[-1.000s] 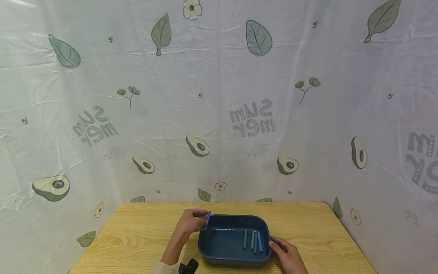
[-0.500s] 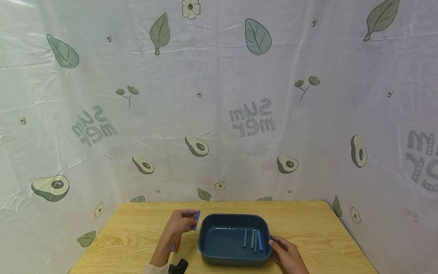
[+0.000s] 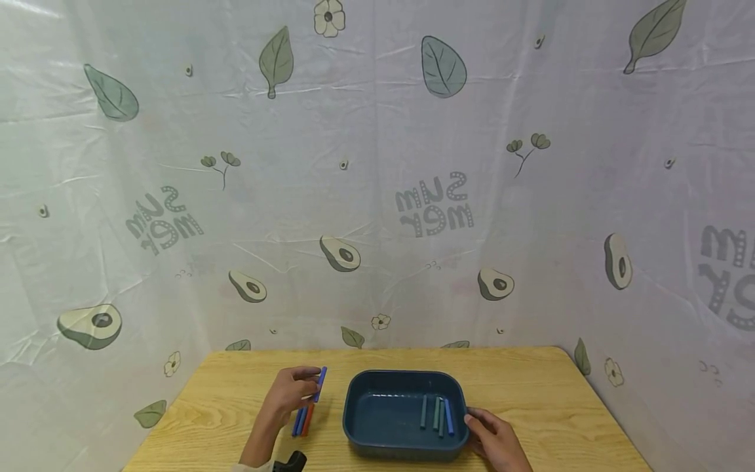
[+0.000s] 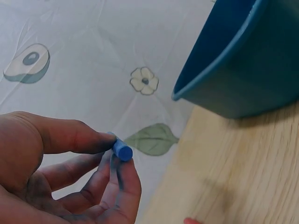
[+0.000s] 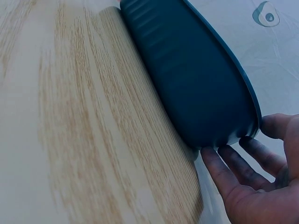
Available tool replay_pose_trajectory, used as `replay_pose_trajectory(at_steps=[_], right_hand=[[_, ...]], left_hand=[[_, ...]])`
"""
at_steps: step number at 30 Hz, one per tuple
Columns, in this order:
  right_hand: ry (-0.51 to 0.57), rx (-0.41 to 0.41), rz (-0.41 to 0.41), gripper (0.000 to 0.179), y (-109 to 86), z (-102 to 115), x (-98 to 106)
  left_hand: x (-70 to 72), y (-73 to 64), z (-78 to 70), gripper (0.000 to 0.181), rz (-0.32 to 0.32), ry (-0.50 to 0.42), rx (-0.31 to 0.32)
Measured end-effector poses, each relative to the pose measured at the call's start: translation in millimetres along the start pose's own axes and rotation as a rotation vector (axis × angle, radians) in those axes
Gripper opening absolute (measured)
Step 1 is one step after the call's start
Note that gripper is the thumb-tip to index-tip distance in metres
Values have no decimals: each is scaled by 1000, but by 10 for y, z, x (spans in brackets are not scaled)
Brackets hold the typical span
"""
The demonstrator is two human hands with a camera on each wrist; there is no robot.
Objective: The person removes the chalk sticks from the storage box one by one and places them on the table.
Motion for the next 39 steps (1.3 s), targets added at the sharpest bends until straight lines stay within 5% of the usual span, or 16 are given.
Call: replay_pose_trajectory(at_steps=[24,39], right_hand=[[7,-5,9,55,-34,34,-10],[-4,3,-1,53,-37,40,-17]], left_hand=[[304,-41,374,48,-40,-9,80],[397,-49,587,47,-88,84,111]])
Point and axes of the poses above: each hand's wrist, its own y-axis towards the middle knuckle, its own x-axis out of the back of the hand, z = x × y, the point moved 2 cm from there along y, towards the middle knuckle, and after that the axes turned 5 degrees about y, right-handed, at the moved point
